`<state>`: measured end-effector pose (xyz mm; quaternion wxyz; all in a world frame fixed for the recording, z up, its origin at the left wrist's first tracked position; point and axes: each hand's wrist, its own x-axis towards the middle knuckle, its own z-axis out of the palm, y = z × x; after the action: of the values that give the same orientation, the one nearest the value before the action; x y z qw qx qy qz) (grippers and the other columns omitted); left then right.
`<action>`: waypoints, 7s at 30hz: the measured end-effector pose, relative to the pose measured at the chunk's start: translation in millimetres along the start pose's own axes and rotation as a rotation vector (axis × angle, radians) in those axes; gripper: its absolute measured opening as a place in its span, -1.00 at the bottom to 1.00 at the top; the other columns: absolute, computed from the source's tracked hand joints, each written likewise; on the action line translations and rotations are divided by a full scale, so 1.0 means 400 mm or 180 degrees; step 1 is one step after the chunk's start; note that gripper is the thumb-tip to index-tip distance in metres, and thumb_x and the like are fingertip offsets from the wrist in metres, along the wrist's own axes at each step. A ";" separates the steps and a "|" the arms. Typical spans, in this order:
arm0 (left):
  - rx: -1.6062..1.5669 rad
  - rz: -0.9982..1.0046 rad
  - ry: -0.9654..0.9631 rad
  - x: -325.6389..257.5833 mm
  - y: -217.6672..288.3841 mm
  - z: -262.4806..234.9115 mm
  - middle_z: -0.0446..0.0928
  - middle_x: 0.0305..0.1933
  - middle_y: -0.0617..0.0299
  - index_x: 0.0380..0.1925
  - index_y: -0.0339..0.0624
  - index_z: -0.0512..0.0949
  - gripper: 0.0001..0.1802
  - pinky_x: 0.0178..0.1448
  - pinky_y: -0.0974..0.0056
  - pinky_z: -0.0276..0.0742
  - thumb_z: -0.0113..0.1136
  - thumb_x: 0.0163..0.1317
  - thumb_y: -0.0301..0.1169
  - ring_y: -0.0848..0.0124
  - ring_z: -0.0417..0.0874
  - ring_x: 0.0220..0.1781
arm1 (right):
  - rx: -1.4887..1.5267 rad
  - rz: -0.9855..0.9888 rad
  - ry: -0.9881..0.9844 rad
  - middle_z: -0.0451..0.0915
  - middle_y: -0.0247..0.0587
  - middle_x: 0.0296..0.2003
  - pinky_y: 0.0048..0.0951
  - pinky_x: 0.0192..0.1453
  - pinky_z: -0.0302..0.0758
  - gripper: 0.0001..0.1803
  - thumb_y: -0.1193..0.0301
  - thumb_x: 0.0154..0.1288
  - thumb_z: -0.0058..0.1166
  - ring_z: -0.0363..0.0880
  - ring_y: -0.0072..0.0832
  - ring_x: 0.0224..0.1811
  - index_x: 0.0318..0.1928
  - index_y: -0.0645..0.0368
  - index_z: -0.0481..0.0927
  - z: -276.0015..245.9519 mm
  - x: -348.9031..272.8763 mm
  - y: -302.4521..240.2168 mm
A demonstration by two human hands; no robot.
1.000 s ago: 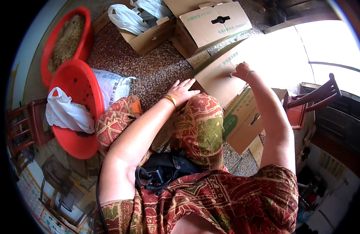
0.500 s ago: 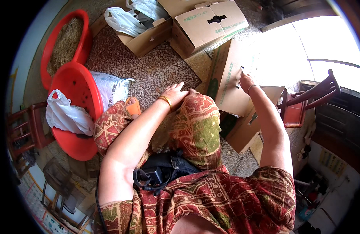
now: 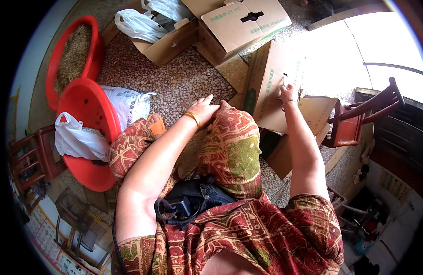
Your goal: The person sits on the floor and assembles multiple flat-packed cardboard boxes. They fold the side flaps, tuck the tabs into slots, and secure the box structure. The person handles several boxes sequentially, stacking the completed ones nearby.
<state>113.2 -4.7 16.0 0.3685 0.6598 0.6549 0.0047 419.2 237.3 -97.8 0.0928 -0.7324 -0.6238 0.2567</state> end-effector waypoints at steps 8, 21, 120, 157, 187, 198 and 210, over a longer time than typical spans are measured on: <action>-0.0030 -0.0015 0.0148 -0.022 -0.006 -0.008 0.12 0.30 -0.09 0.09 0.08 0.39 -0.53 0.29 0.15 0.20 0.04 0.11 -0.23 0.03 0.27 0.25 | -0.0020 -0.0368 -0.0291 0.51 -0.25 -0.64 -0.47 -0.58 0.45 -0.79 0.38 0.01 0.05 0.47 -0.54 -0.69 -0.31 0.21 0.49 -0.040 -0.073 0.035; -0.0051 -0.0120 0.0082 -0.032 -0.016 -0.001 0.09 0.32 -0.09 0.07 0.08 0.40 -0.54 0.31 0.14 0.16 0.02 0.10 -0.27 0.06 0.24 0.27 | 0.0004 -0.1352 -0.0988 0.52 -0.18 -0.61 -0.43 -0.42 0.43 -0.81 0.41 -0.06 0.04 0.49 -0.46 -0.57 -0.36 0.17 0.51 -0.137 -0.204 -0.153; -0.1543 -0.0480 0.1956 -0.190 -0.191 -0.032 0.48 -0.05 0.29 0.10 -0.20 0.38 -0.56 0.02 0.44 0.38 0.08 0.16 -0.49 0.56 0.44 -0.13 | 0.1409 0.0013 -0.1312 0.53 -0.10 -0.40 -0.33 -0.55 0.57 -0.59 0.24 0.08 0.10 0.59 -0.35 -0.46 -0.21 0.34 0.44 -0.259 -0.329 0.043; 0.0016 -0.0698 -0.0506 0.161 0.510 0.028 0.48 -0.09 -0.23 0.02 -0.42 0.27 -0.32 0.11 0.15 0.41 0.18 -0.03 -0.18 0.02 0.51 0.00 | 0.3467 0.1164 -0.0822 0.45 -0.33 -0.66 -0.67 -0.75 0.18 -0.71 0.23 0.24 0.03 0.29 -0.69 -0.79 -0.50 0.14 0.41 -0.187 -0.547 0.352; -0.1469 0.0109 0.0801 -0.087 0.397 -0.285 0.55 -0.30 -0.16 -0.27 -0.45 0.46 -0.52 -0.07 0.21 0.49 0.15 -0.11 -0.22 0.09 0.60 -0.21 | 0.2800 -0.1255 -0.1229 0.48 -0.41 -0.63 -0.72 -0.64 0.27 -0.72 0.33 0.32 -0.12 0.38 -0.73 -0.68 -0.42 0.26 0.54 -0.649 -0.476 -0.212; -0.3089 -0.0832 0.1184 -0.182 0.196 -0.240 0.52 -0.39 -0.04 -0.26 -0.42 0.36 -0.65 -0.48 0.21 0.63 0.15 -0.03 -0.43 0.21 0.65 -0.42 | 0.1157 -0.1878 -0.1825 0.42 -0.39 -0.74 -0.60 -0.76 0.15 -0.64 0.26 0.28 -0.10 0.26 -0.71 -0.80 -0.46 0.30 0.56 -0.400 -0.260 -0.439; -0.4617 -0.1552 0.1218 -0.294 0.076 -0.158 0.49 -0.23 0.08 -0.17 -0.28 0.37 -0.73 -0.28 0.16 0.63 0.04 0.11 -0.45 0.20 0.62 -0.26 | -0.0516 -0.2519 -0.2603 0.39 -0.38 -0.82 -0.57 -0.68 0.28 -0.53 0.11 0.25 -0.06 0.30 -0.67 -0.82 -0.66 0.20 0.50 -0.231 -0.323 -0.726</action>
<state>92.0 -72.5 133.0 0.5785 0.0802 0.6666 0.4633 201.5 189.5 147.0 -0.1233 -0.2891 -0.8532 0.4162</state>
